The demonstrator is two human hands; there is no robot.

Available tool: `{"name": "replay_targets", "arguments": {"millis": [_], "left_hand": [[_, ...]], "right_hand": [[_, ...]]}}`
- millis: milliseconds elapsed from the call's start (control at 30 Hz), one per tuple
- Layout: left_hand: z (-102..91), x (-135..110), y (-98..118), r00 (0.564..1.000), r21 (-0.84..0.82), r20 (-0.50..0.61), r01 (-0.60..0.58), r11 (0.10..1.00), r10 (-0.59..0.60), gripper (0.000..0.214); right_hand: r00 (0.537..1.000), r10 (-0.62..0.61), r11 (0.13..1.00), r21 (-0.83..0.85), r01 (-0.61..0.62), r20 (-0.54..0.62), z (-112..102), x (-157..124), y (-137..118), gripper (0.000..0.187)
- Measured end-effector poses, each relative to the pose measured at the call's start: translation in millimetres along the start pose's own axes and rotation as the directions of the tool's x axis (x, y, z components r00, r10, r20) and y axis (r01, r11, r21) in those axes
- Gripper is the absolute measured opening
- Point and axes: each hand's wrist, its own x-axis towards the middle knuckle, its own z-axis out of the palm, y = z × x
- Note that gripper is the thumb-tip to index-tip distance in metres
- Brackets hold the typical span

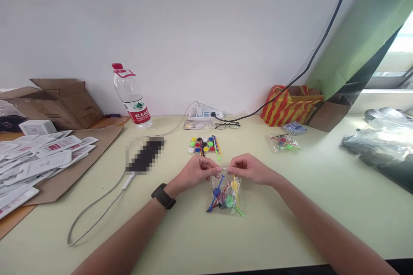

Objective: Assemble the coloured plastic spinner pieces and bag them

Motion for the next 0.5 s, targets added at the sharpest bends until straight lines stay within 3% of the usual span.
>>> {"name": "replay_targets", "arguments": {"millis": [333, 400, 500], "left_hand": [[-4.2, 3, -3, 0.996, 0.021, -0.071, 0.062, 0.998, -0.060, 0.045], [-8.4, 6, -6, 0.983, 0.071, -0.175, 0.077, 0.994, -0.064, 0.049], [-15.9, 10, -8, 0.923, 0.087, -0.385, 0.065, 0.994, -0.027, 0.051]], "right_hand": [[0.999, 0.035, 0.999, 0.013, -0.035, 0.016, -11, -1, 1, 0.044], [0.998, 0.045, 0.999, -0.008, -0.045, -0.035, -20, -3, 0, 0.045], [0.977, 0.004, 0.997, -0.077, -0.020, -0.212, -39, -11, -2, 0.044]]}}
